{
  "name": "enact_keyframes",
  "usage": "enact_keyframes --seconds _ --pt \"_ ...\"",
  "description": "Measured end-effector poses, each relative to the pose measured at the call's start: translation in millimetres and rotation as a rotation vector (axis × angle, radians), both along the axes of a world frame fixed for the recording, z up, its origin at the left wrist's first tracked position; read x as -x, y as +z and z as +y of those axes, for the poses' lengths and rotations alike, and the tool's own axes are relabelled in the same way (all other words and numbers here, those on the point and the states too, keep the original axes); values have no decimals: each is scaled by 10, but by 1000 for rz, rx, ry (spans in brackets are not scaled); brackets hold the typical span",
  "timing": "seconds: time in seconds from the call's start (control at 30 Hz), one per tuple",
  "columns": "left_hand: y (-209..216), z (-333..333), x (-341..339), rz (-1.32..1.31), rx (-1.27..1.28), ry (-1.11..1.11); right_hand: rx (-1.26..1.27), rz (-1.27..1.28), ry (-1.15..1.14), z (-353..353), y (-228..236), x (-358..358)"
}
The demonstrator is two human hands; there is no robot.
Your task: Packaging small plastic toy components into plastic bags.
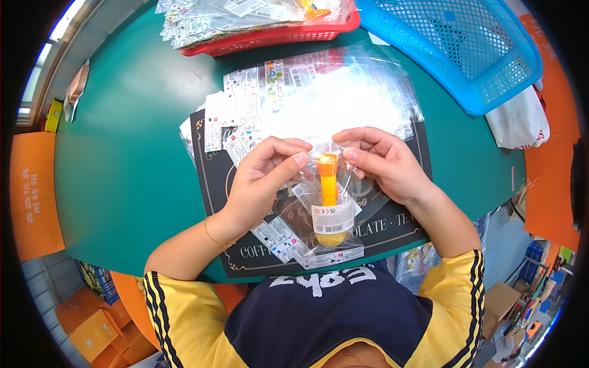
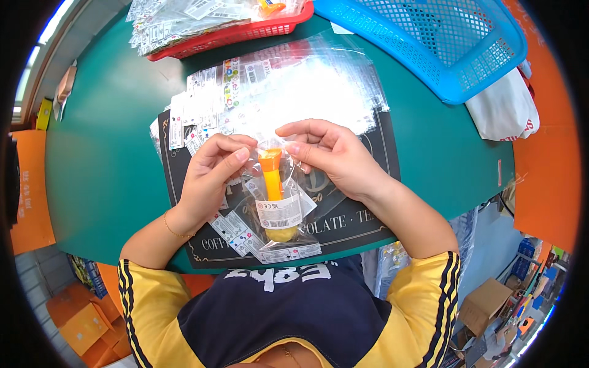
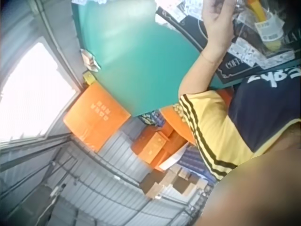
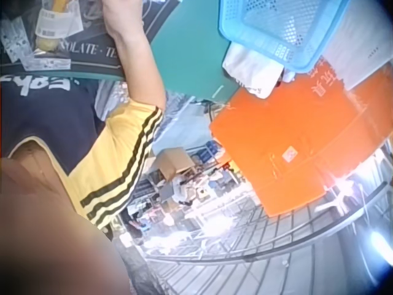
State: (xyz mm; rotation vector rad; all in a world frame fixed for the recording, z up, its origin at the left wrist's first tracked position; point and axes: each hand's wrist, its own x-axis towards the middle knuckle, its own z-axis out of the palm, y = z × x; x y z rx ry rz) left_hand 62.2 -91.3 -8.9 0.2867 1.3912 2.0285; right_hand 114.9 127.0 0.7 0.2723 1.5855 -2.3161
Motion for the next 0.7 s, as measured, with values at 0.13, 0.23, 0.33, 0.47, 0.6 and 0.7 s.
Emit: enact_keyframes --seconds 0.13,0.23,0.33,0.47,0.6,0.7 --pt "26 -3 -6 -39 -13 18 28 3 12 -3 9 -7" --pt "36 -13 3 -9 -11 8 71 -7 19 9 3 -5" --pt "19 -28 4 28 18 30 79 -21 36 19 8 -1" --pt "44 -16 23 -32 63 18 65 -10 75 57 -34 14" --pt "112 -7 29 -125 127 43 81 -45 52 70 -14 29" --pt "43 -64 56 38 87 24 88 -49 43 73 -14 32"
